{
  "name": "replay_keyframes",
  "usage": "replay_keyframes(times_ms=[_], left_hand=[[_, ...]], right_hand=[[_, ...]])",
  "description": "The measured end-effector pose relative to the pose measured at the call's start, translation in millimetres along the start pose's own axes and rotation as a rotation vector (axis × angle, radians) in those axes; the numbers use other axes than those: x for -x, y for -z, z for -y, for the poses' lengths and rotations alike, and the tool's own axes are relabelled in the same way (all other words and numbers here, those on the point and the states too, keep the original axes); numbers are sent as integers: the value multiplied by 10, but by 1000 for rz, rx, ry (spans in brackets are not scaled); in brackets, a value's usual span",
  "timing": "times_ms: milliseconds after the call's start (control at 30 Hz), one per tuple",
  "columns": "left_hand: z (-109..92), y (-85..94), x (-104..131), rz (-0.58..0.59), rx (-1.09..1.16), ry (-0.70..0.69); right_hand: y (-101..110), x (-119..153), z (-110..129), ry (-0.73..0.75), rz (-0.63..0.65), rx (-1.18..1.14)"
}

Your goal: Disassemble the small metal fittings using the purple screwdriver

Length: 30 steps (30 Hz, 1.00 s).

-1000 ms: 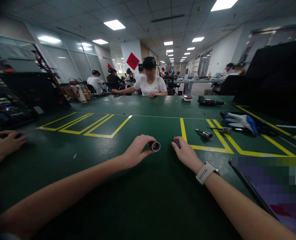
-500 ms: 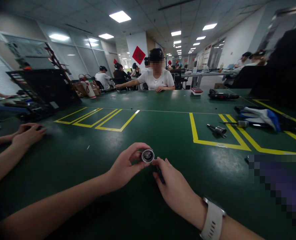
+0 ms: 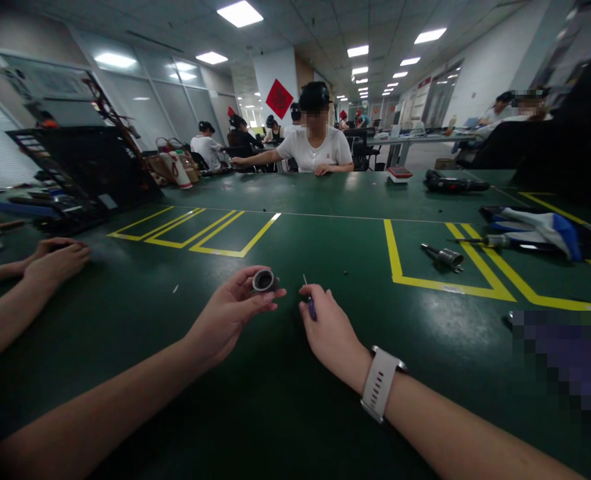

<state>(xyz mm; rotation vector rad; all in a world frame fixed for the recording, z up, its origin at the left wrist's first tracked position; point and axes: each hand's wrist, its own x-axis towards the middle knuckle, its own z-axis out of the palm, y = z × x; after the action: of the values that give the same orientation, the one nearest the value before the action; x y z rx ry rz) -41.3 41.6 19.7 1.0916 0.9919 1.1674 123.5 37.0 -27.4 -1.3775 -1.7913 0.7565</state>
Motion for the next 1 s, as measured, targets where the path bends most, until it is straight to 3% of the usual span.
replay_keyframes(times_ms=[133, 267, 367, 467, 567, 733, 833, 1000], left_hand=[[22, 51, -13, 29, -5, 21], [12, 50, -8, 41, -1, 52], [-12, 51, 20, 45, 33, 90], [-41, 45, 54, 43, 92, 129], [-75, 27, 71, 48, 156, 158], [-125, 2, 80, 72, 225, 174], [-126, -3, 109, 97, 235, 178], [-70, 2, 172, 182, 202, 237]], right_hand=[[249, -99, -39, 45, -4, 19], [554, -388, -274, -57, -106, 93], [597, -487, -375, -82, -33, 102], [492, -317, -285, -8, 121, 65], [373, 27, -97, 63, 260, 28], [350, 532, 76, 101, 355, -46], [463, 662, 62, 17, 284, -151], [678, 657, -30, -125, -28, -431]])
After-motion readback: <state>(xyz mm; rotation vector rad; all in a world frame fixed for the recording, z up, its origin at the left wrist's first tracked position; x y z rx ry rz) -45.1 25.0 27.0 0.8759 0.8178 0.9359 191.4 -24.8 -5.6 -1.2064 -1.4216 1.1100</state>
